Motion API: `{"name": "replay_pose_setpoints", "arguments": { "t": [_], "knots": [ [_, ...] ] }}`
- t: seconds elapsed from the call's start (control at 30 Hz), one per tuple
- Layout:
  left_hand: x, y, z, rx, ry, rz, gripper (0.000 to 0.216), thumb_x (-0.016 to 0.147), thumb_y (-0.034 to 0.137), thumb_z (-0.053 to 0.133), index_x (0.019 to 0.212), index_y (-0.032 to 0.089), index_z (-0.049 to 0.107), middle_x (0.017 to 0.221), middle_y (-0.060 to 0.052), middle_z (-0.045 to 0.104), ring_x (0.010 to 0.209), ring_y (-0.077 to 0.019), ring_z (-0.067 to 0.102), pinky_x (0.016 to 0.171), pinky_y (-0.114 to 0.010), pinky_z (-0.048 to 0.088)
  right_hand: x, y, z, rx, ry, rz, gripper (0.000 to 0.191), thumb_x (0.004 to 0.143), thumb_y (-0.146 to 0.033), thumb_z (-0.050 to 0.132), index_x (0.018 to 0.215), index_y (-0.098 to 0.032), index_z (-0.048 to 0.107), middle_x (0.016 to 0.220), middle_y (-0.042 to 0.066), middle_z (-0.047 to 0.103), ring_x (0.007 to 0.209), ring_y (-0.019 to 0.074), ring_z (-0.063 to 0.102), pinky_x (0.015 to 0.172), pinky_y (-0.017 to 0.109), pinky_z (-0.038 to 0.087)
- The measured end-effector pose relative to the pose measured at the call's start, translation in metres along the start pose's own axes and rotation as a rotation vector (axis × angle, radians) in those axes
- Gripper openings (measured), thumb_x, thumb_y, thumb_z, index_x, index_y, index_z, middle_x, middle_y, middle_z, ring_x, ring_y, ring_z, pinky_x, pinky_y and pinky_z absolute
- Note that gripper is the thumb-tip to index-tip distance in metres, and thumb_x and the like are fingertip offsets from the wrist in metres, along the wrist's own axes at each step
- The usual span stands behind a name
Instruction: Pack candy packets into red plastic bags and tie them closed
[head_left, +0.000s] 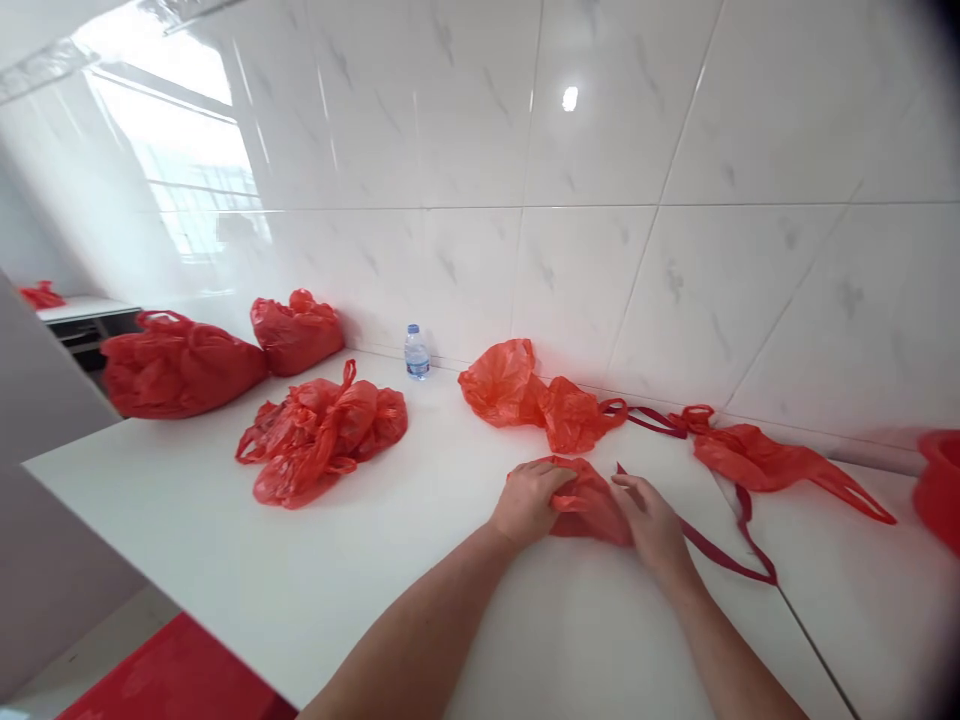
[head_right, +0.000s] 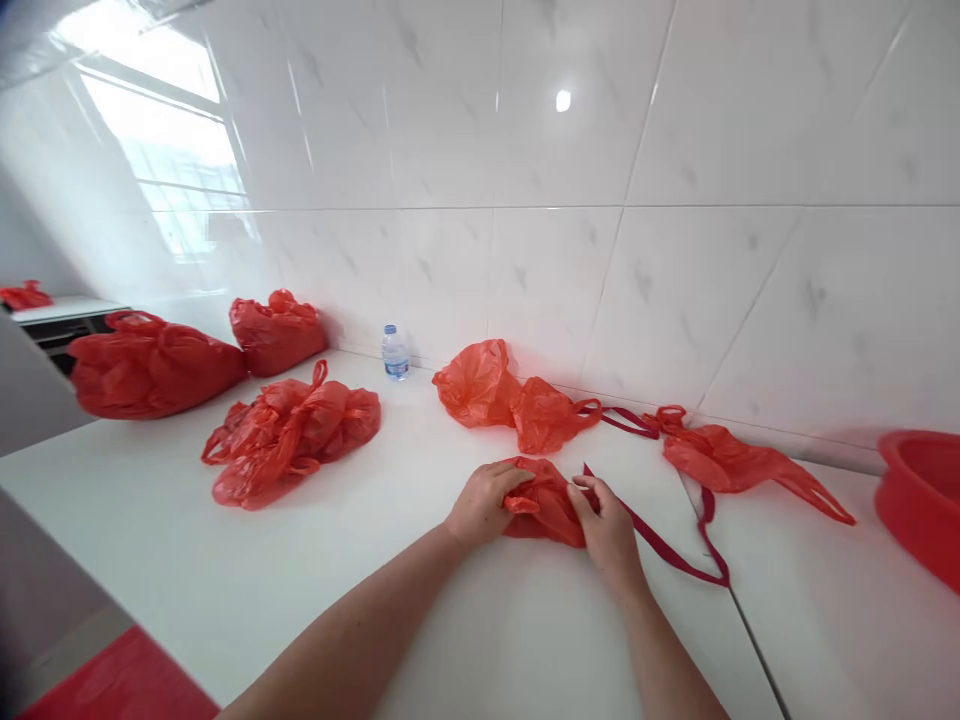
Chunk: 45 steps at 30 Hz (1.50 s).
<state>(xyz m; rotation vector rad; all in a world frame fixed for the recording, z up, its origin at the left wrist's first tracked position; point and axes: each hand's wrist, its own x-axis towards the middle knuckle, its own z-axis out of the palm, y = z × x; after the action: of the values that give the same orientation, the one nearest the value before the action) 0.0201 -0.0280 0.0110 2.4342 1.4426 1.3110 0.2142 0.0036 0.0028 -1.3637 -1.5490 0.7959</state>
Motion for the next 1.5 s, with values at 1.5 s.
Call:
{"name": "replay_pose_setpoints", "arguments": {
  "t": [1.5],
  "knots": [
    [-0.006, -0.045, -0.004, 0.209, -0.247, -0.301, 0.039, 0.083, 0.032, 0.053, 0.121, 0.025, 0.054, 0.135, -0.01, 0.049, 0.126, -0.028, 0.041, 0.108, -0.052, 0.023, 0.041, -0.011, 0.08, -0.888, 0.203, -0.481, 0.056, 0.083, -0.03, 0.056, 0.134, -0.016, 0.04, 0.12, 0.017, 0.058, 0.117, 0.0331, 0.046, 0.093, 0.048, 0.031]
  ]
}}
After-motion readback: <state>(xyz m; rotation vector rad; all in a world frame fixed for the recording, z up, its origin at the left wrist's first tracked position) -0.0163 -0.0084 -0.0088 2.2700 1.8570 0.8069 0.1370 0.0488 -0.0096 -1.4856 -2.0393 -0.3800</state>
